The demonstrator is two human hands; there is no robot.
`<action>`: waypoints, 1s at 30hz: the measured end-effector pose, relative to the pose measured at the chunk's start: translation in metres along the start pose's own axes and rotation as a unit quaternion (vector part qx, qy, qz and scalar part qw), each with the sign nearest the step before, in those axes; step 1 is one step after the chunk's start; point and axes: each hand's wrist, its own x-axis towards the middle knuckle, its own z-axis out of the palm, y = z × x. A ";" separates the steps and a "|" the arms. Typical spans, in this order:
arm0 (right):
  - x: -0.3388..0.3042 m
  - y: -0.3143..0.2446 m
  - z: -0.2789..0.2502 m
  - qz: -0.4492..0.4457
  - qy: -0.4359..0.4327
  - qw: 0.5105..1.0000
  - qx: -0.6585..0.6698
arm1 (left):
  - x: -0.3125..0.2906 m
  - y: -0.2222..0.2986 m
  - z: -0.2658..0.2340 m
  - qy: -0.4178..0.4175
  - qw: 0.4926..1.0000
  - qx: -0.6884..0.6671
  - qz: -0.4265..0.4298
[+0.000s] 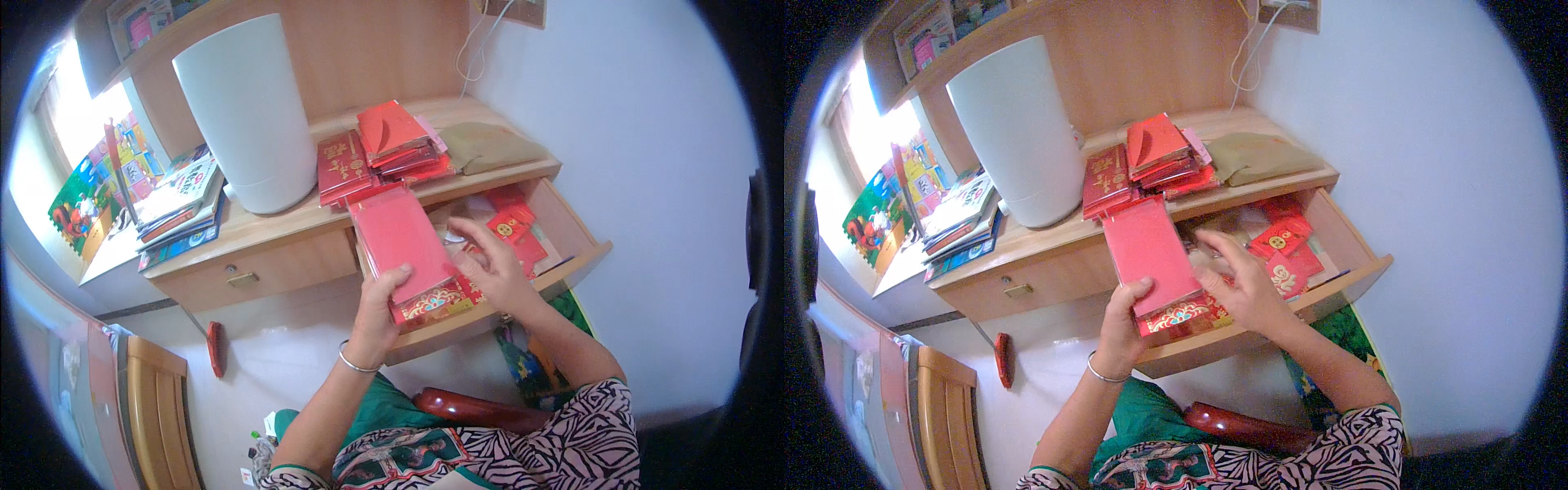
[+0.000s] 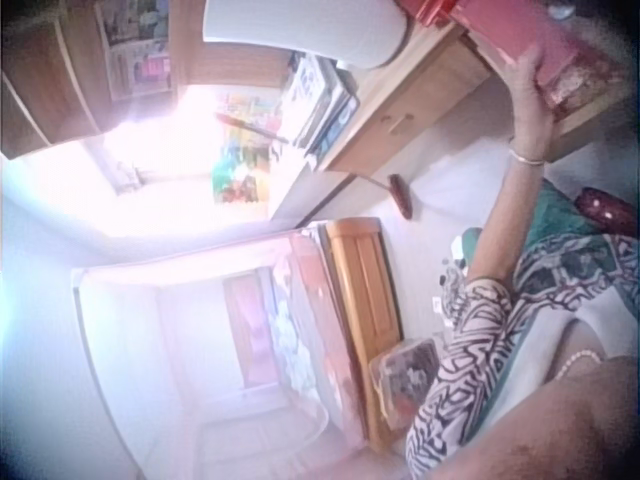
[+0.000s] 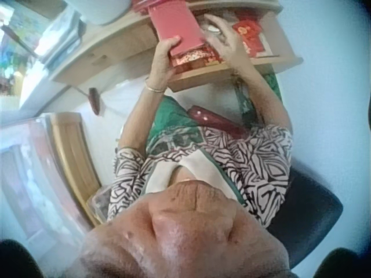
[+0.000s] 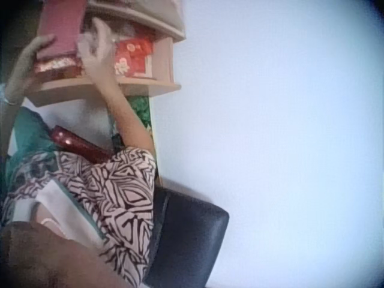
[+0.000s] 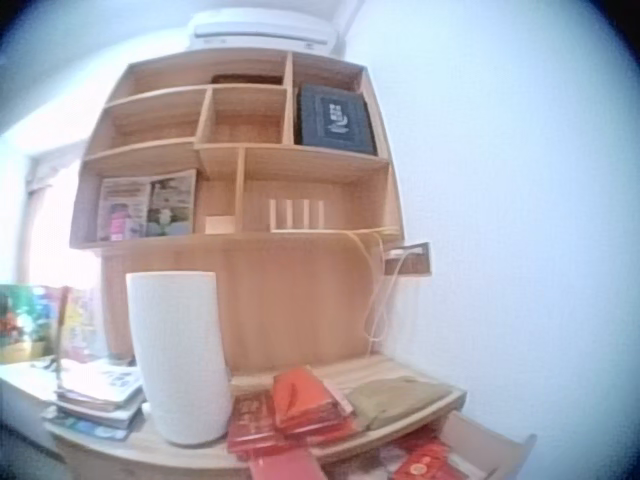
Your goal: The person sits on the floor and opens a drawer to retrieve red envelopes and other items. They handle a blue box, then repeatedly take stacks of red envelopes from the drawer, place them on the desk, and sort through them. They also handle a brown paper bag and a small coin, placing items back into the drawer or on the desk.
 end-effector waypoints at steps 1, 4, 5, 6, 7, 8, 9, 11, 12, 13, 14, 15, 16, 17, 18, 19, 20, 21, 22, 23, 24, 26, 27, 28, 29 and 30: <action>0.002 0.003 0.003 0.094 0.012 0.992 0.086 | -0.001 -0.001 0.001 0.008 1.000 0.024 0.015; 0.002 0.013 0.022 0.097 -0.038 0.960 0.260 | -0.006 -0.005 0.006 0.018 0.995 0.075 0.054; 0.001 0.014 0.027 0.113 -0.038 0.951 0.285 | -0.007 -0.004 0.006 0.021 0.994 0.094 0.055; 0.002 0.015 0.030 0.116 -0.033 0.942 0.313 | -0.009 -0.002 0.006 0.020 0.992 0.110 0.057; 0.002 0.015 0.032 0.120 -0.022 0.942 0.313 | -0.009 0.000 0.005 0.012 0.990 0.120 0.068; 0.004 0.014 0.035 0.128 -0.017 0.939 0.320 | -0.009 0.002 0.005 0.026 0.991 0.120 0.053; 0.006 0.012 0.036 0.139 -0.012 0.932 0.335 | -0.008 0.004 0.005 0.034 0.992 0.112 0.047; 0.014 0.007 0.038 0.113 0.003 0.942 0.316 | -0.006 0.009 0.007 0.045 0.989 0.117 0.078; 0.019 0.004 0.039 0.113 0.016 0.944 0.311 | -0.006 0.011 0.008 0.047 0.984 0.128 0.113; 0.025 0.001 0.040 0.086 0.020 0.952 0.293 | -0.005 0.015 0.009 0.049 0.979 0.136 0.144; 0.033 -0.002 0.040 0.070 0.029 0.958 0.276 | -0.004 0.021 0.011 0.047 0.969 0.164 0.180; 0.043 -0.004 0.039 0.055 0.039 0.963 0.259 | -0.003 0.027 0.013 0.047 0.958 0.188 0.212; 0.057 -0.005 0.039 0.037 0.049 0.960 0.273 | -0.001 0.033 0.016 0.054 0.949 0.210 0.229; 0.074 -0.006 0.038 0.014 0.055 0.960 0.275 | -0.001 0.040 0.018 0.054 0.947 0.214 0.232; 0.092 -0.007 0.039 0.003 0.066 0.957 0.281 | -0.001 0.049 0.019 0.063 0.949 0.216 0.222; 0.111 -0.008 0.039 0.005 0.084 0.955 0.285 | 0.001 0.059 0.020 0.071 0.950 0.217 0.211; 0.132 -0.010 0.038 -0.027 0.106 0.956 0.272 | 0.008 0.069 0.021 0.080 0.938 0.238 0.238; 0.155 -0.011 0.037 -0.056 0.131 0.955 0.261 | 0.010 0.076 0.020 0.094 0.930 0.260 0.240; 0.177 -0.011 0.037 -0.039 0.146 0.961 0.230 | 0.012 0.082 0.018 0.102 0.922 0.278 0.249; 0.199 -0.011 0.038 -0.061 0.153 0.965 0.204 | 0.013 0.085 0.015 0.098 0.913 0.293 0.266; 0.221 -0.010 0.040 -0.046 0.178 0.976 0.116 | 0.011 0.084 0.012 0.100 0.903 0.317 0.272; 0.260 -0.005 0.056 -0.050 0.193 0.976 -0.086 | 0.007 0.077 0.003 0.112 0.907 0.309 0.262; 0.273 0.001 0.067 -0.005 0.189 0.960 -0.206 | 0.005 0.069 0.000 0.117 0.913 0.304 0.246; 0.284 0.005 0.074 0.013 0.060 0.952 -0.301 | 0.001 0.060 -0.003 0.124 0.912 0.306 0.245; 0.290 0.011 0.087 -0.065 -0.072 0.828 -0.552 | -0.001 0.051 -0.006 0.100 0.906 0.334 0.242; 0.288 0.018 0.101 -0.011 0.052 0.882 -0.468 | -0.004 0.044 -0.009 0.094 0.899 0.361 0.228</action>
